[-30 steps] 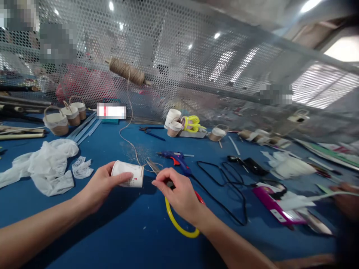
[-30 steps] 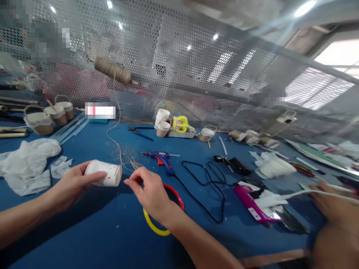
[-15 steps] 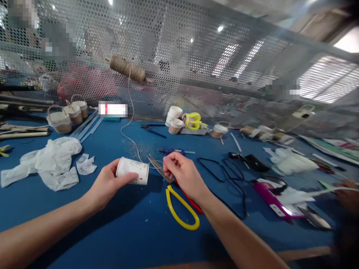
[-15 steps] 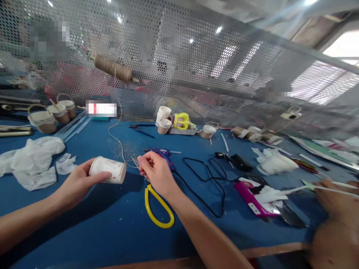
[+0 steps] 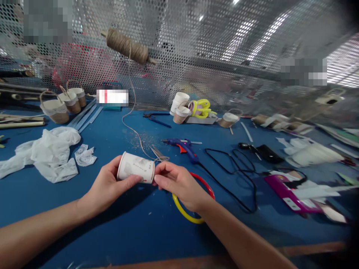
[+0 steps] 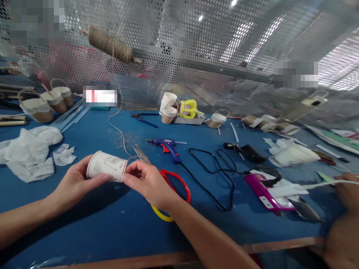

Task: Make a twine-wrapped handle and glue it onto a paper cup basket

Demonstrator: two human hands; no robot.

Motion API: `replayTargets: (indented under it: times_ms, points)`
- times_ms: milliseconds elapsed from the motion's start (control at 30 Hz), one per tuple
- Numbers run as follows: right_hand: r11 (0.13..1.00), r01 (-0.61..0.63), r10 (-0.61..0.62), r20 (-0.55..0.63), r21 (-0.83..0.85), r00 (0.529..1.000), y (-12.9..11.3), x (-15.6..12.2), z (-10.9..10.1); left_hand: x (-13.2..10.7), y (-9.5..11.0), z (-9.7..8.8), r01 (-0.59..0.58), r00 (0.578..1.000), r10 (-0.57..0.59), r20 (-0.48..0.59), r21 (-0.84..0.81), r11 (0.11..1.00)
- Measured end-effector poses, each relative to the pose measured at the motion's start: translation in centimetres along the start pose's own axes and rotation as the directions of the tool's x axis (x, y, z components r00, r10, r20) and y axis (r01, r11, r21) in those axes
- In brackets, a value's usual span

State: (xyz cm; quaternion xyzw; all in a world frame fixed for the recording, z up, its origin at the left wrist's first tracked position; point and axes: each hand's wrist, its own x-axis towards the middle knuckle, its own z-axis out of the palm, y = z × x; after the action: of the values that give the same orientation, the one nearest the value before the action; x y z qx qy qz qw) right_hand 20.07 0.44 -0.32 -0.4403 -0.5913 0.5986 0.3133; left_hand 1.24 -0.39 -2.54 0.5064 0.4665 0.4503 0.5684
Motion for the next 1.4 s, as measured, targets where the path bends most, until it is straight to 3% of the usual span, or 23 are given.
replayTargets:
  times_ms: [467,833,1100,1200,1400]
  points:
    - [0.998,-0.043,0.037,-0.117,-0.049,0.992,0.46,0.34,0.46,-0.26,0.58,0.41,0.02,1.0,-0.021,0.022,0.028,0.999]
    - [0.993,-0.044,0.03,-0.128,-0.108,0.991,0.25,0.26,0.47,-0.27,0.7,0.54,0.017,0.999,-0.02,0.04,0.071,0.997]
    - [0.999,-0.023,0.02,-0.103,-0.028,0.994,0.02,0.18,0.6,0.11,0.72,0.25,0.054,0.998,-0.057,0.036,0.069,0.996]
    - [0.999,-0.024,0.028,-0.114,0.033,0.993,0.27,0.32,0.56,-0.06,0.47,0.2,0.005,0.999,-0.009,0.037,0.108,0.994]
    - [0.994,-0.004,0.016,-0.112,0.106,0.994,0.5,0.39,0.35,-0.61,-0.05,-0.12,-0.2,0.975,0.176,0.135,0.193,0.961]
